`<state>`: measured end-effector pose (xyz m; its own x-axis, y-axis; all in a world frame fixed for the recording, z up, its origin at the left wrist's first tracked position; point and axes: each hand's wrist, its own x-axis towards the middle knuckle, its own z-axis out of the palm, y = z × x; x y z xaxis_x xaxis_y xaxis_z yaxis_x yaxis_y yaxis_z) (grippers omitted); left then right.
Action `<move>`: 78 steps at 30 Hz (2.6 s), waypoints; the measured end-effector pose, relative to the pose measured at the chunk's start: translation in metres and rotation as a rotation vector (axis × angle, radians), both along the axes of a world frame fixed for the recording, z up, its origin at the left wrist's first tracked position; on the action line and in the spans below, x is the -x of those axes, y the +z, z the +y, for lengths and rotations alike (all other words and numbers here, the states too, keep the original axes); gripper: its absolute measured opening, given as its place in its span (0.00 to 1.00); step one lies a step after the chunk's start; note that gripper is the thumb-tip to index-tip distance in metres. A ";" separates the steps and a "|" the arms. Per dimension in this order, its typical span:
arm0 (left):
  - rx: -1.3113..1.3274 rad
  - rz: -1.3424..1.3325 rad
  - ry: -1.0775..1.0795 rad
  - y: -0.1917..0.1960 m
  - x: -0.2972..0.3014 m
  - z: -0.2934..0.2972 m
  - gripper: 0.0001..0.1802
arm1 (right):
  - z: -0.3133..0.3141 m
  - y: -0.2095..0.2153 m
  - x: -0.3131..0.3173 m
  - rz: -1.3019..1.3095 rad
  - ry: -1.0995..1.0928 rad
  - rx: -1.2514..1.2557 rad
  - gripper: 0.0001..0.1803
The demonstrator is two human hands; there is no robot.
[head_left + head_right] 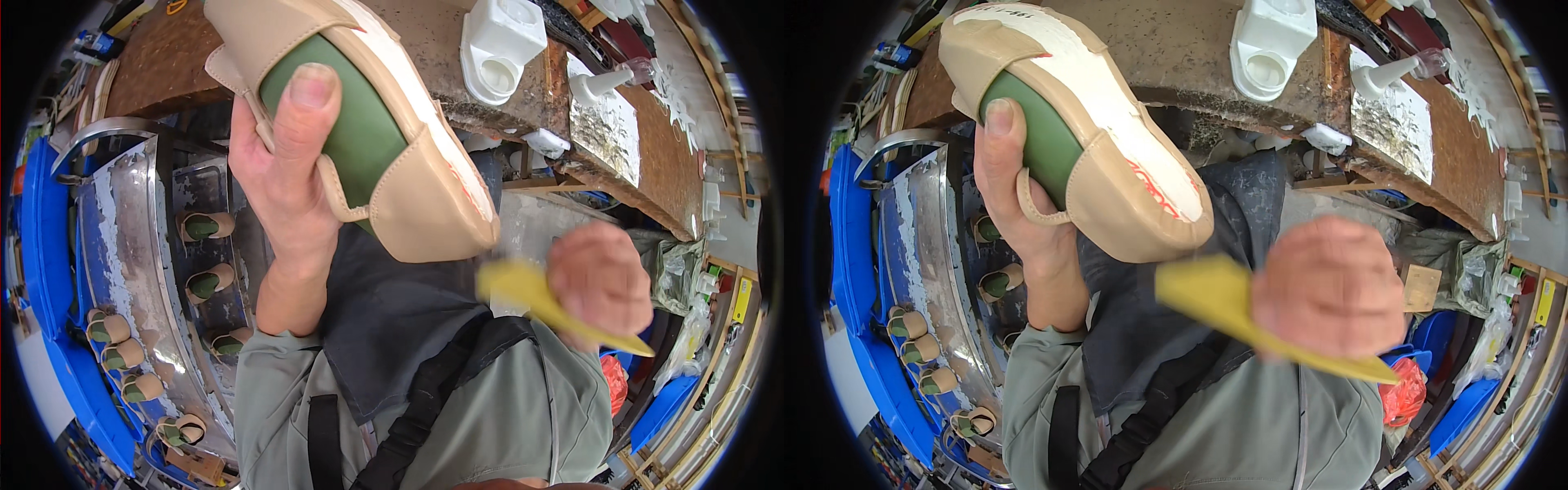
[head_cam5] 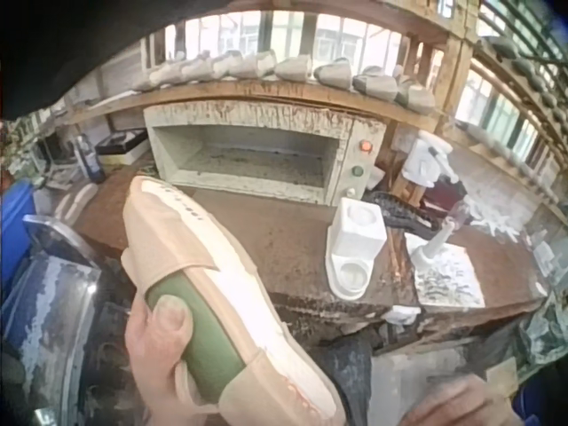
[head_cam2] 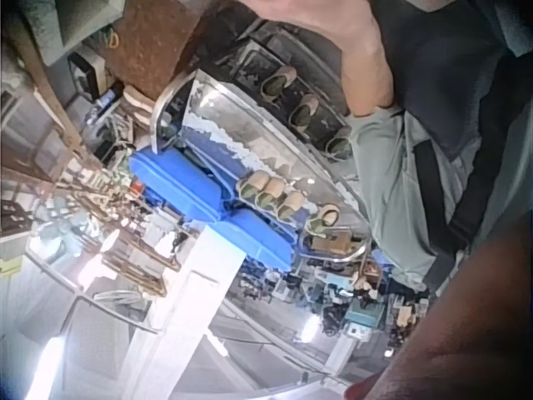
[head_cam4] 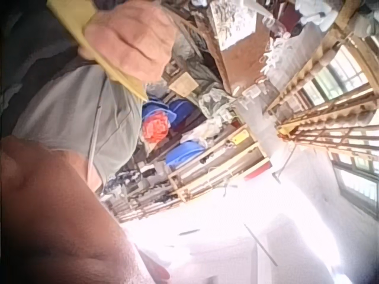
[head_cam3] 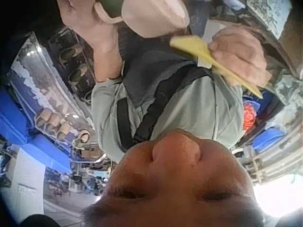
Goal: Applying a dark liquid finish or glue to the edges and seams of partially assembled shoes using a yellow spatula-like tool.
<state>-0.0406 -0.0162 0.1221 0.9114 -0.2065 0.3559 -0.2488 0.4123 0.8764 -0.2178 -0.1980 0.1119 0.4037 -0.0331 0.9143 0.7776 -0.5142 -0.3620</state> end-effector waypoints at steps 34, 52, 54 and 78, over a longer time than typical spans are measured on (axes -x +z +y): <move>0.283 0.233 -0.356 -0.026 0.010 -0.011 0.33 | 0.016 0.029 -0.020 0.378 0.230 -0.273 0.13; 1.185 0.779 -1.165 -0.028 0.024 0.024 0.41 | -0.018 0.060 -0.043 0.200 0.384 -0.295 0.07; 1.137 0.703 -1.301 -0.045 0.018 0.020 0.40 | -0.047 0.038 -0.014 0.092 0.136 -0.896 0.13; 0.732 0.313 -0.656 0.048 -0.177 -0.045 0.34 | -0.126 0.010 -0.141 0.587 0.221 -1.304 0.09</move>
